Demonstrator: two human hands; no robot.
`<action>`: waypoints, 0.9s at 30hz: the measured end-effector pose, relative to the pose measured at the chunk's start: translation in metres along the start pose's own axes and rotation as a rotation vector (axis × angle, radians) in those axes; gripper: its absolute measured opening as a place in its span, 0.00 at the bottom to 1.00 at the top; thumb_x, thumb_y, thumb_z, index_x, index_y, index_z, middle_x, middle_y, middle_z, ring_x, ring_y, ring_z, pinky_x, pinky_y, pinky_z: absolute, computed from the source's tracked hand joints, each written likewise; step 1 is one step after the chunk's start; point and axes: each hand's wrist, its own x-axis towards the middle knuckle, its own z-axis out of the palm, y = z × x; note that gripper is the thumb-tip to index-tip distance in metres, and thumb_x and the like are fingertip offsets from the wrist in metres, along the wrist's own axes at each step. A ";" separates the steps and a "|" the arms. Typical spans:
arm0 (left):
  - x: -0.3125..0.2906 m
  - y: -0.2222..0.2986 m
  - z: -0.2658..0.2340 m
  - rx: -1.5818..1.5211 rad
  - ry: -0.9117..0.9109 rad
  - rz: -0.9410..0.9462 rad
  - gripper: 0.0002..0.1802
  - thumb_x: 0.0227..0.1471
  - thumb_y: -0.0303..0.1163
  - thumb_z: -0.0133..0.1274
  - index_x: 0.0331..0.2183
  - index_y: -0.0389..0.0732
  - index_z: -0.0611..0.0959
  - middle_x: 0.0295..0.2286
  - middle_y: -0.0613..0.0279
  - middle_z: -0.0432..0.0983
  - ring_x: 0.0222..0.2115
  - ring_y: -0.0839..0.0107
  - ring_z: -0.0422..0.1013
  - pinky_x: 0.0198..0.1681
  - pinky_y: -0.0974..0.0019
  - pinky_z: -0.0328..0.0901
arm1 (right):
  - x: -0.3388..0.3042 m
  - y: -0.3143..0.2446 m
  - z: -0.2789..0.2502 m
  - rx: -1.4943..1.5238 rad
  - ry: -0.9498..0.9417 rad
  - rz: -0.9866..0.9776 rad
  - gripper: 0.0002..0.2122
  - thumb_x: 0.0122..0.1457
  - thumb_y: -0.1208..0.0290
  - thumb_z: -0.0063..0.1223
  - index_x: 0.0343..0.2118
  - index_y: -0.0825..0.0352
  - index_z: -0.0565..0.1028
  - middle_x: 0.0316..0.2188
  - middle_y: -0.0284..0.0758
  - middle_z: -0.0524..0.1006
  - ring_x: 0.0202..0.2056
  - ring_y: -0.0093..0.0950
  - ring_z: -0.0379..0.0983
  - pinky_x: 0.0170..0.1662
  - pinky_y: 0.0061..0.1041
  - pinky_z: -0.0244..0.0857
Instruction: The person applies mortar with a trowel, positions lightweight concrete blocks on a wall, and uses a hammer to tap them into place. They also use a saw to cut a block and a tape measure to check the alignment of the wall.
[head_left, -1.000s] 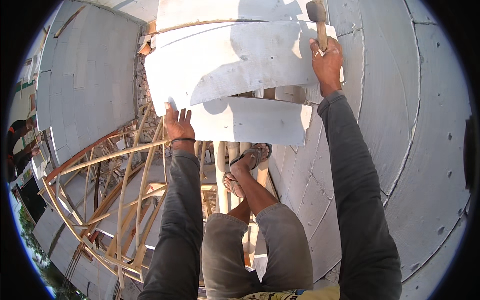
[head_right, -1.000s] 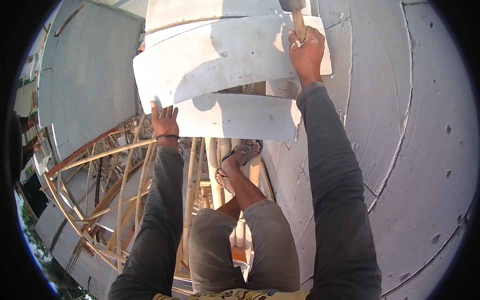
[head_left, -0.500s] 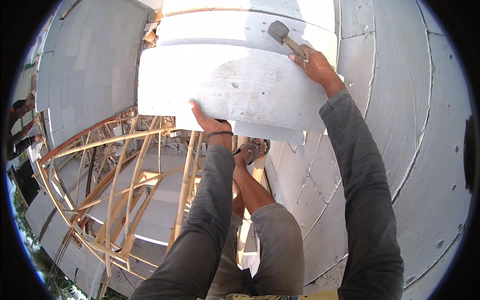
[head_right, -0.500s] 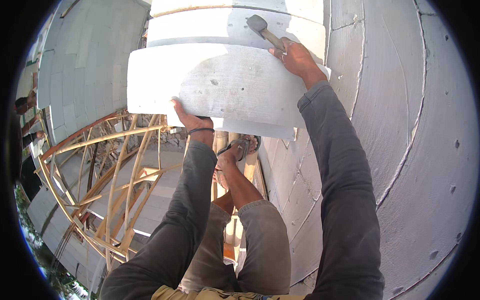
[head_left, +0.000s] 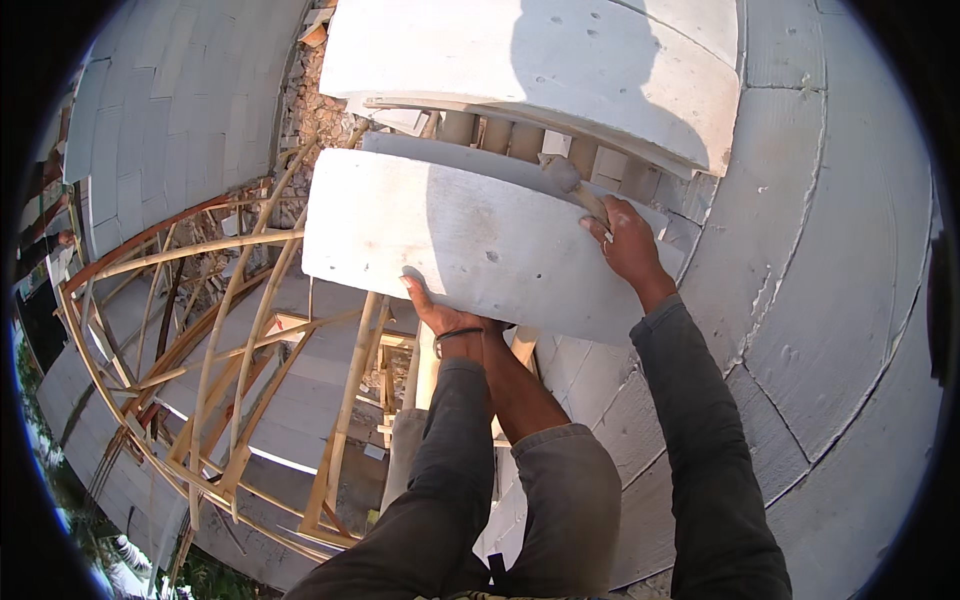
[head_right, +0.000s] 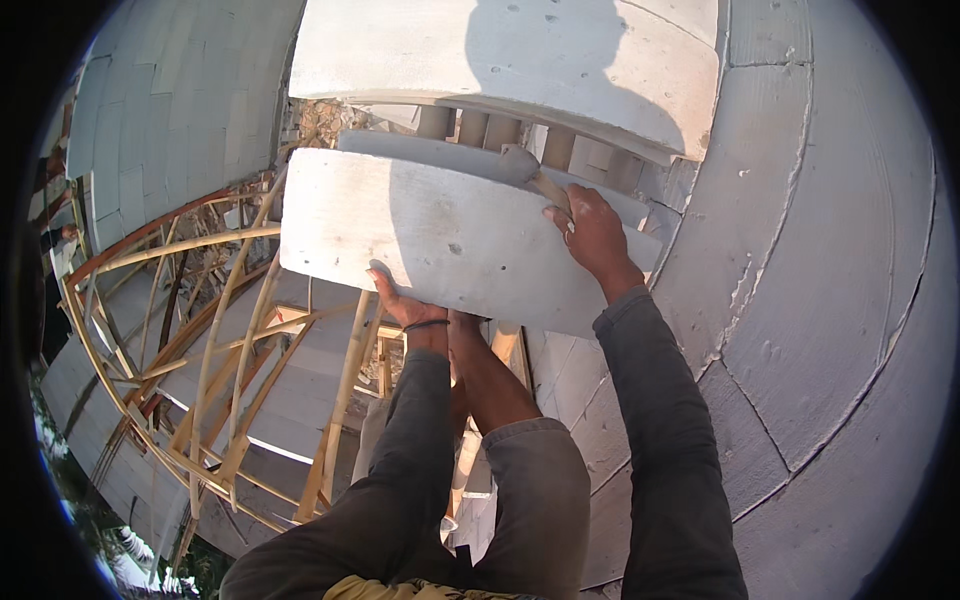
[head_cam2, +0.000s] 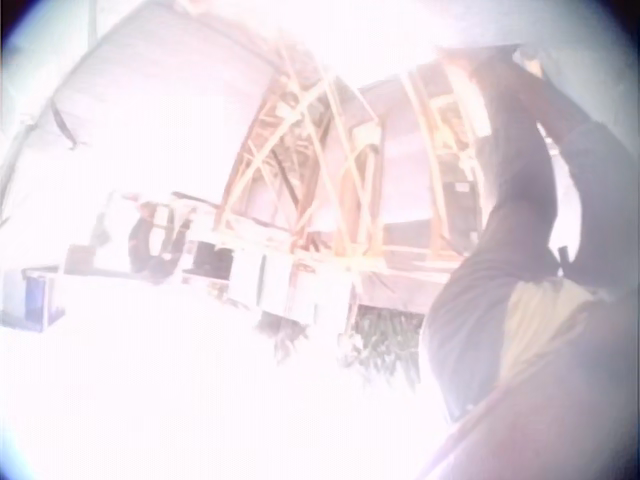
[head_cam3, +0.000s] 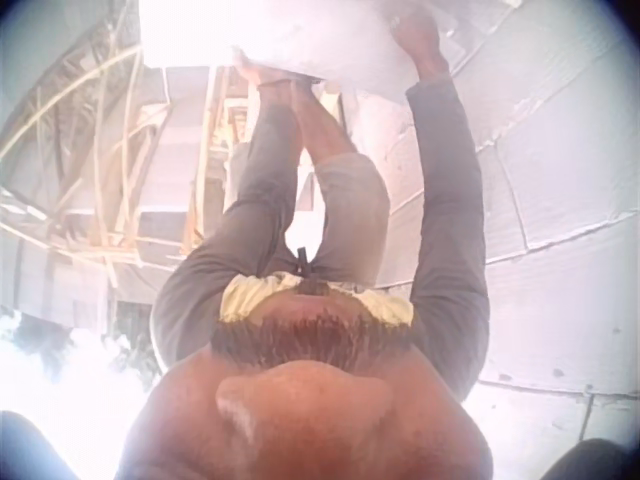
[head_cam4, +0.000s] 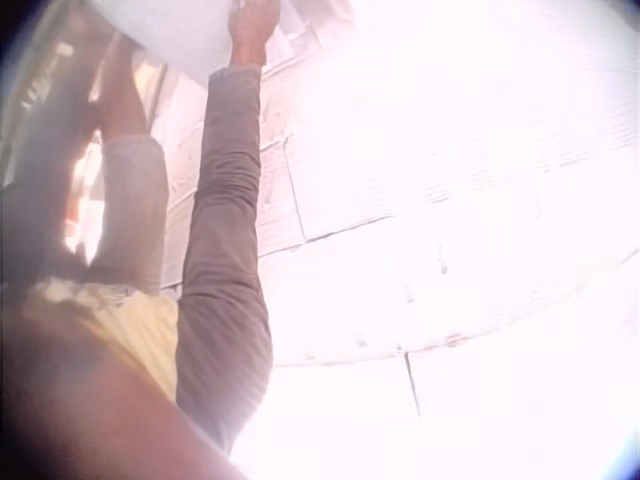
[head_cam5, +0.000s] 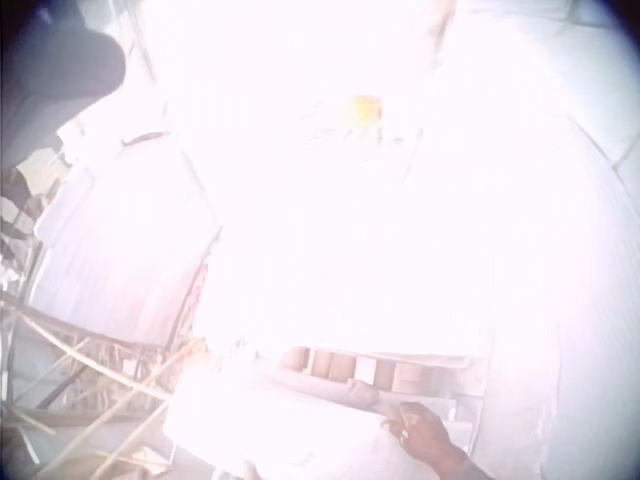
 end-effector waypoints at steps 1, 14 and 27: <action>-0.002 -0.004 0.013 -0.017 0.029 -0.042 0.46 0.48 0.64 0.48 0.58 0.41 0.61 0.54 0.53 0.62 0.53 0.53 0.62 0.55 0.47 0.61 | 0.007 0.007 0.001 -0.032 -0.021 0.001 0.16 0.56 0.62 0.56 0.35 0.71 0.69 0.31 0.49 0.73 0.37 0.49 0.71 0.39 0.43 0.64; 0.064 -0.050 -0.010 0.121 0.184 0.090 0.46 0.50 0.63 0.47 0.56 0.36 0.63 0.53 0.51 0.64 0.51 0.55 0.64 0.55 0.52 0.60 | 0.049 0.021 0.002 -0.105 -0.046 0.009 0.16 0.55 0.62 0.56 0.37 0.71 0.70 0.31 0.50 0.74 0.37 0.49 0.71 0.40 0.45 0.64; 0.037 -0.045 0.005 0.422 0.297 -0.081 0.36 0.58 0.53 0.43 0.56 0.34 0.63 0.54 0.49 0.62 0.51 0.56 0.65 0.53 0.53 0.61 | -0.012 -0.012 0.013 0.048 0.296 0.084 0.14 0.55 0.68 0.56 0.39 0.71 0.70 0.33 0.49 0.74 0.35 0.49 0.72 0.37 0.42 0.66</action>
